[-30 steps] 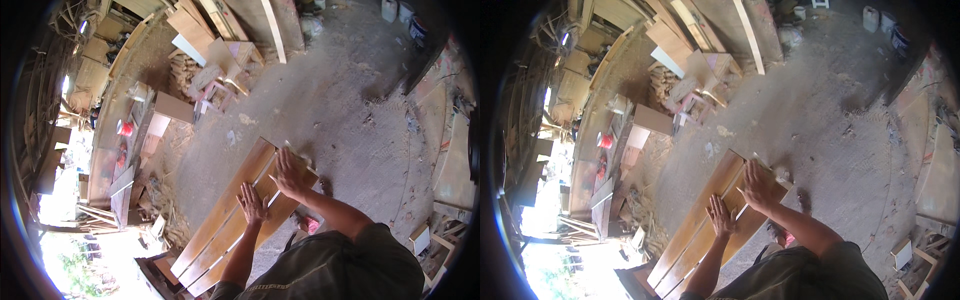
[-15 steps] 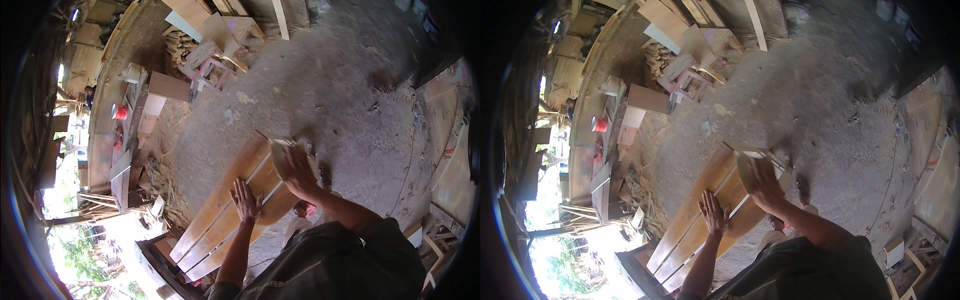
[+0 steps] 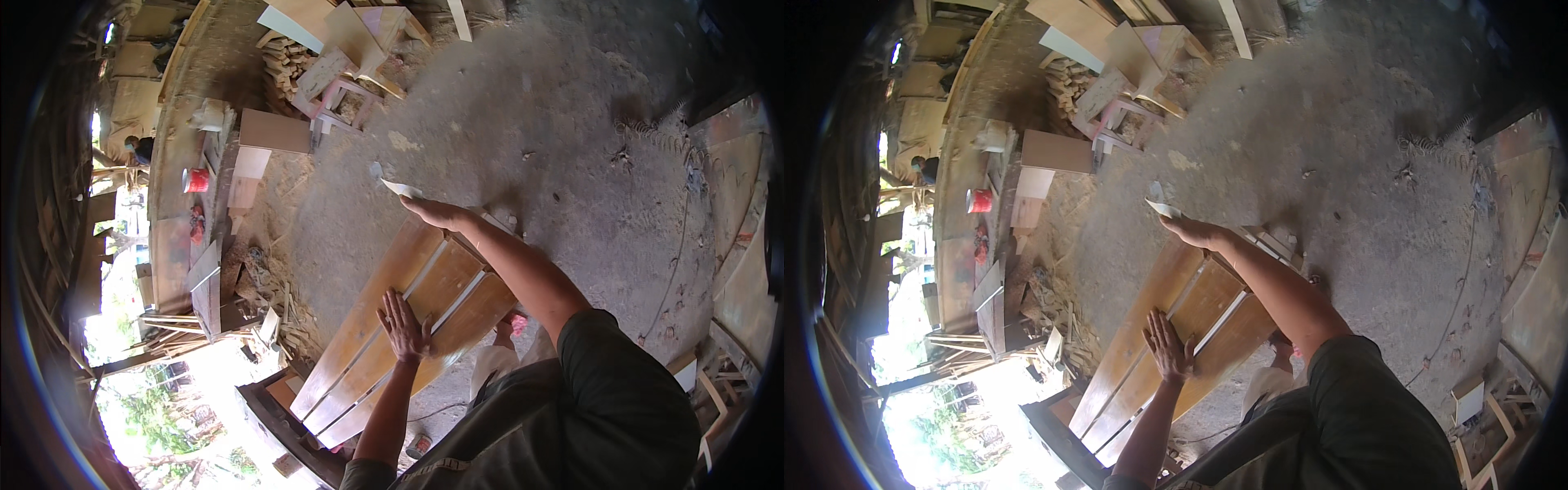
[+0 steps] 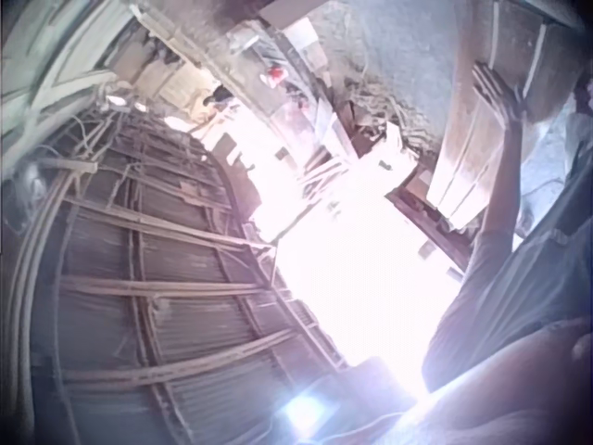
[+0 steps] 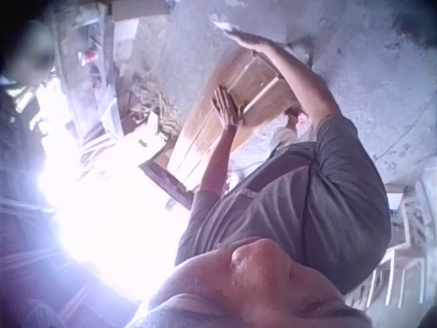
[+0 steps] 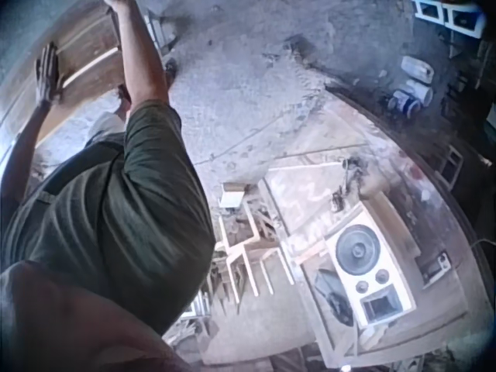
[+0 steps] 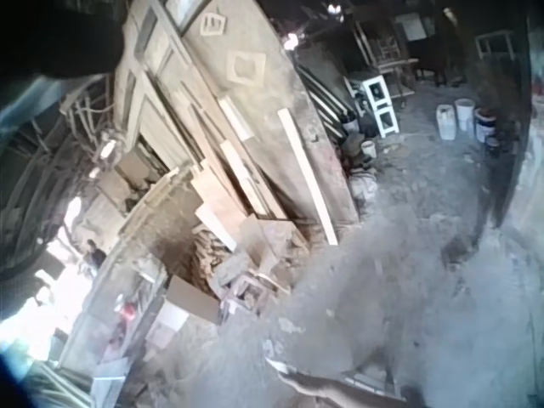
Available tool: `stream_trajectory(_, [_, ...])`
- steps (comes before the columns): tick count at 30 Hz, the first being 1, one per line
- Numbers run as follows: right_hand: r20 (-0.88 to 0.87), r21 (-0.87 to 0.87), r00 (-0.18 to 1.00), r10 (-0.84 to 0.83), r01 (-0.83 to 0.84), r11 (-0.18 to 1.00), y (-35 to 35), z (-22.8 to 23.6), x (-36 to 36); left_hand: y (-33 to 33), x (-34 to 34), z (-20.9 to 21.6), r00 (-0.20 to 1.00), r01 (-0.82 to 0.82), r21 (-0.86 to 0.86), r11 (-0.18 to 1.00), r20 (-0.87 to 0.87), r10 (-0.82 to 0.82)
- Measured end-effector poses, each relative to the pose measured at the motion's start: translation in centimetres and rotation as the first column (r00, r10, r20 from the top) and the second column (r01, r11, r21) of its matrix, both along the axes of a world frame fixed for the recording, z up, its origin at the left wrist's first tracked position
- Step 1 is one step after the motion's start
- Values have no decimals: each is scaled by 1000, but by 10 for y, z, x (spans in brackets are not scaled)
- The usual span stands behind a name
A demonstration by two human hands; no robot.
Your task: The person sands the surfaces of a wooden cabinet and its top with a piece of sandpaper by hand, and then wipes the dust off the top with a red cloth.
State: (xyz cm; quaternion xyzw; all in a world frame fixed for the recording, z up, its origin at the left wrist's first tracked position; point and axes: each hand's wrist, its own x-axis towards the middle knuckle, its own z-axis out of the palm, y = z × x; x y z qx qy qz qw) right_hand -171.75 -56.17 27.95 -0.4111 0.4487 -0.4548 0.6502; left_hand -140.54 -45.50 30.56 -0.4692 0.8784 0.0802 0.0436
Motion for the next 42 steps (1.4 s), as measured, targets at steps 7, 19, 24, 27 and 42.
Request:
stream_trajectory(7, [-44,406,997,58,-35,913,222,-52,1,1,5,-3,1000,-28,46,999,-7,28])
stream_trajectory(19, [18,159,998,55,-57,986,15,-41,0,-4,10,-8,998,51,4,999,-23,-51])
stream_trajectory(24, [105,286,993,55,-83,955,97,-8,-5,-11,4,-12,994,51,4,999,-96,-50])
stream_trajectory(27, [93,260,996,-2,-23,965,149,12,-10,-47,-30,-11,982,139,36,990,-135,-133])
stream_trajectory(42, [-91,151,952,-292,303,941,7,-210,45,-121,-105,-17,979,156,-1,988,-131,-155])
